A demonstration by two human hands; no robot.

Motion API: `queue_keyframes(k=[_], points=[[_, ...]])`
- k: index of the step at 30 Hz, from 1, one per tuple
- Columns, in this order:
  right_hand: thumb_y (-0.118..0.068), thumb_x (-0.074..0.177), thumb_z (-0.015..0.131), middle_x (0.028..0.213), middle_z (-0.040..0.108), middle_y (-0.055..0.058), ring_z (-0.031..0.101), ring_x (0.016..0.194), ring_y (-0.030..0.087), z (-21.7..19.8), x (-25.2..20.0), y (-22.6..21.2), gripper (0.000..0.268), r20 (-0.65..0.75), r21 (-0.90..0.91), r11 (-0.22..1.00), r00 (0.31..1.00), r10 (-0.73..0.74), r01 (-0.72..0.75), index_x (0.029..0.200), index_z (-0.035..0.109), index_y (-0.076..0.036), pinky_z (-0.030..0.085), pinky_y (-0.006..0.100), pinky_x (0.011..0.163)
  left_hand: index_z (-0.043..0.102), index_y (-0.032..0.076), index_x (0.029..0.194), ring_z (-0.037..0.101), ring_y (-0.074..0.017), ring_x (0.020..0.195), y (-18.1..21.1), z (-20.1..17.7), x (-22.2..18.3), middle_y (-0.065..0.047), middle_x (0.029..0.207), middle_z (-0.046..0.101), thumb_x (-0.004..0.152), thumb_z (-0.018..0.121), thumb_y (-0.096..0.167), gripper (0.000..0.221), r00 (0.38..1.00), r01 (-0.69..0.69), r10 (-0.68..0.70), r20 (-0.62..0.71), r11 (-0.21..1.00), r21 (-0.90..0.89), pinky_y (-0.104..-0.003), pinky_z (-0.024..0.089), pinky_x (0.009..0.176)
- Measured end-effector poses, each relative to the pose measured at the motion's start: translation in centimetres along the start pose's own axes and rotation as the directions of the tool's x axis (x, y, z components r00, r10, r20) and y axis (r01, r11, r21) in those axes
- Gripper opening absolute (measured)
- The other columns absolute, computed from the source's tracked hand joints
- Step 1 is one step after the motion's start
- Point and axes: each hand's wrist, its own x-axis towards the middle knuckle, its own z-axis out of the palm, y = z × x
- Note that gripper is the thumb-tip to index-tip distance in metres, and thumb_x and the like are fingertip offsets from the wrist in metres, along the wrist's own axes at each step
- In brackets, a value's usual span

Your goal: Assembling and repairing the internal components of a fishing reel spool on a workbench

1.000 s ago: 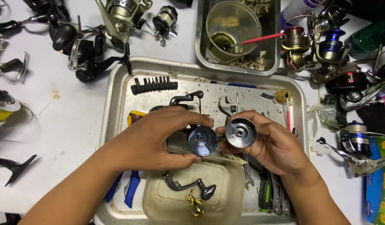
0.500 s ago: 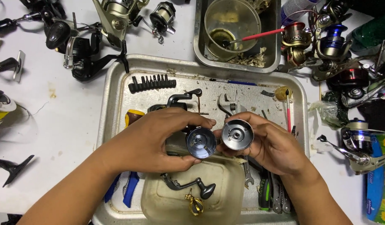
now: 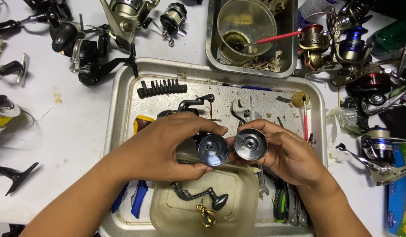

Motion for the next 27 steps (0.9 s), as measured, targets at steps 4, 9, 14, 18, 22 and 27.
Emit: queue_keyframes(k=[4,9,14,18,22,27], points=[[-0.013,0.101,0.035,0.123,0.067,0.042,0.075,0.096,0.045,-0.06,-0.03,0.02,0.041,0.006,0.019,1.0,1.0,0.006,-0.006,0.129,0.054,0.01,0.062,0.045,0.083,0.06,0.013,0.133,0.068,-0.024,0.112,-0.12,0.01,-0.05,-0.004,0.125,0.072,0.077,0.075,0.028,0.059,1.0,0.0,0.0,0.0,1.0,0.001,-0.038,0.051,0.095],[-0.014,0.101,0.035,0.123,0.068,0.042,0.075,0.095,0.044,-0.3,0.0,0.15,0.041,-0.014,-0.006,1.0,1.0,0.003,-0.003,0.127,0.055,0.01,0.063,0.042,0.079,0.06,0.014,0.133,0.068,-0.025,0.114,-0.03,-0.08,0.0,-0.005,0.126,0.071,0.078,0.074,0.03,0.059,0.999,0.024,-0.024,0.025,1.0,0.002,-0.039,0.051,0.095],[-0.015,0.101,0.035,0.123,0.068,0.042,0.075,0.096,0.041,-0.29,-0.09,0.15,0.042,-0.022,-0.036,0.999,1.0,-0.009,0.008,0.128,0.055,0.01,0.064,0.041,0.079,0.059,0.015,0.132,0.068,-0.0241,0.114,-0.02,-0.05,-0.09,-0.004,0.126,0.071,0.079,0.074,0.029,0.057,1.0,0.015,-0.015,0.015,1.0,-0.003,-0.039,0.051,0.097],[-0.015,0.102,0.035,0.122,0.068,0.042,0.074,0.097,0.04,-0.33,-0.12,0.17,0.041,-0.013,-0.022,1.0,1.0,-0.015,0.015,0.127,0.056,0.011,0.062,0.041,0.08,0.059,0.014,0.132,0.067,-0.0239,0.112,-0.22,0.04,-0.12,-0.004,0.126,0.071,0.079,0.075,0.027,0.057,1.0,-0.01,0.01,0.003,1.0,0.0,-0.038,0.05,0.096],[-0.012,0.098,0.038,0.121,0.069,0.043,0.075,0.093,0.044,-0.29,-0.03,0.22,0.04,-0.033,0.004,1.0,0.999,-0.003,0.004,0.126,0.056,0.01,0.062,0.041,0.079,0.059,0.014,0.132,0.067,-0.0239,0.111,-0.24,-0.02,-0.11,-0.003,0.126,0.071,0.079,0.075,0.026,0.057,1.0,-0.021,0.021,0.001,1.0,0.0,-0.038,0.05,0.096],[-0.012,0.099,0.036,0.122,0.069,0.044,0.076,0.093,0.044,-0.15,-0.09,0.07,0.041,-0.065,0.005,1.0,0.998,0.024,-0.024,0.126,0.056,0.01,0.063,0.042,0.078,0.06,0.015,0.131,0.067,-0.0241,0.109,-0.24,-0.06,-0.07,-0.005,0.123,0.071,0.078,0.074,0.028,0.057,1.0,0.006,-0.006,0.014,1.0,-0.001,-0.038,0.05,0.094]])
